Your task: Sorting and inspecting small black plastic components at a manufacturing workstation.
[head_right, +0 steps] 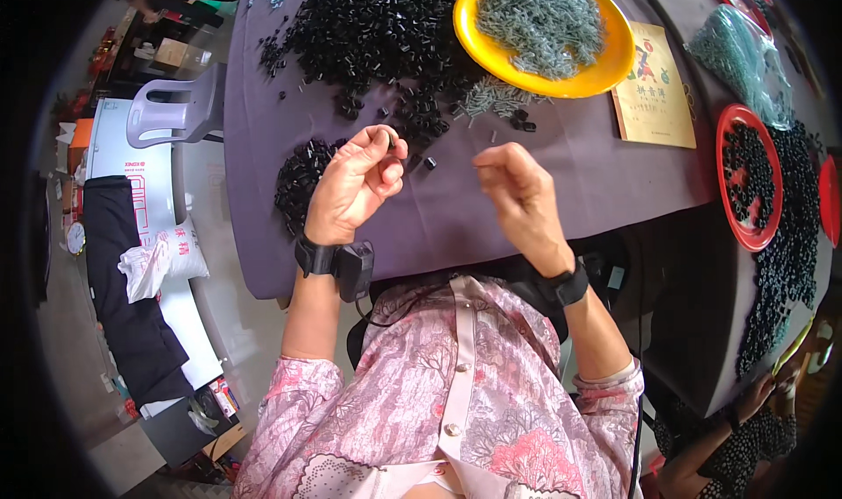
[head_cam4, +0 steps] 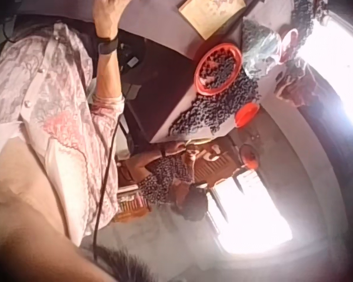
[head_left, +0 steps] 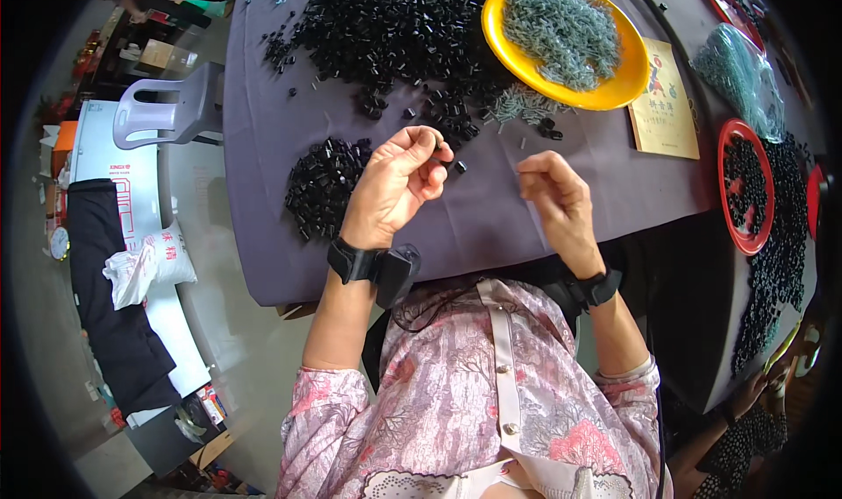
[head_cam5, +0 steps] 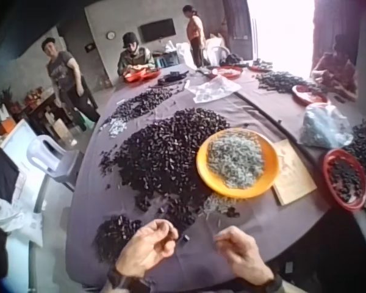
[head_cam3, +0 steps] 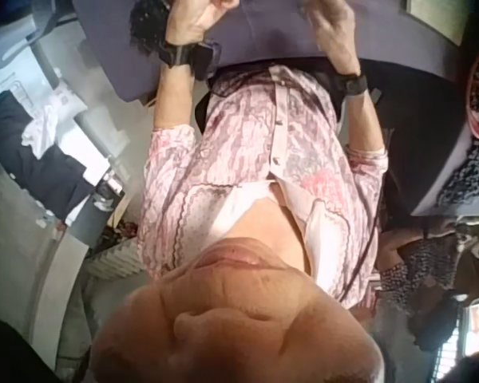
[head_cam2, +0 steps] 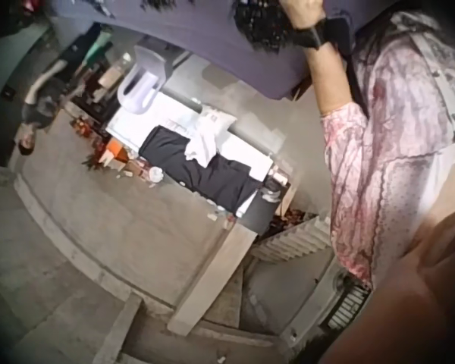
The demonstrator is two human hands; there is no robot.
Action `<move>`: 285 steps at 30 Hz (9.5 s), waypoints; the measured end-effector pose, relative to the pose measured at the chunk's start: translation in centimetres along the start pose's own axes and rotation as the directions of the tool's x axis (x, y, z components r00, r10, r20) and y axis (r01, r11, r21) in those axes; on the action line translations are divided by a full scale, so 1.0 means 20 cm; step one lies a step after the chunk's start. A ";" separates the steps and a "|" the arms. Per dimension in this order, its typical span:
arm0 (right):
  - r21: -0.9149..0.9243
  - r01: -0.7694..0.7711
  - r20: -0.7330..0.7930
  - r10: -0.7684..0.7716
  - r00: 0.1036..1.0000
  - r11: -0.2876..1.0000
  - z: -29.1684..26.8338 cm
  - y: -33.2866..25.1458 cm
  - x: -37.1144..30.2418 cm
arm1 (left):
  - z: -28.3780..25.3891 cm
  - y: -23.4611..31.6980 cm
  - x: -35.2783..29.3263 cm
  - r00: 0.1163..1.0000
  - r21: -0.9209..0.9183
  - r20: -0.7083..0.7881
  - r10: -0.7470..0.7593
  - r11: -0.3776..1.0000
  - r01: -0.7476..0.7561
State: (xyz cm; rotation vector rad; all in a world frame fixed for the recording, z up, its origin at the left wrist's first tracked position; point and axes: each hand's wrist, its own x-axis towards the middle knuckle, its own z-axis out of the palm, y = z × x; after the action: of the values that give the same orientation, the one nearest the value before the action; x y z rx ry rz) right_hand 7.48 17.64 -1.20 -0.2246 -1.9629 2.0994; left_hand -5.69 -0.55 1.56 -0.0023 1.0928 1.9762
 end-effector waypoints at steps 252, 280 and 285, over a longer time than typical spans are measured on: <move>-0.295 -0.052 -0.151 0.007 0.988 0.954 -0.12 0.13 0.08 | -0.20 -0.02 0.22 0.814 0.996 0.071 0.576 0.007 -0.092; 0.052 -0.003 -0.083 0.007 0.997 0.999 0.22 -0.09 0.00 | 0.06 -0.17 -0.09 0.995 -0.023 -0.101 0.015 1.000 -0.017; -0.198 0.021 -0.071 -0.036 0.997 0.980 0.21 -0.05 0.00 | 0.08 -0.22 -0.09 0.991 -0.075 -0.126 0.052 0.995 -0.061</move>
State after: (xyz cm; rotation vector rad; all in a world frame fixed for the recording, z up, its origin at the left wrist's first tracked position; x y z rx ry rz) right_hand 6.42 13.59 0.12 -0.3056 -2.1169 1.8504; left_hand -0.92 0.37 0.09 -0.1396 1.1044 2.0918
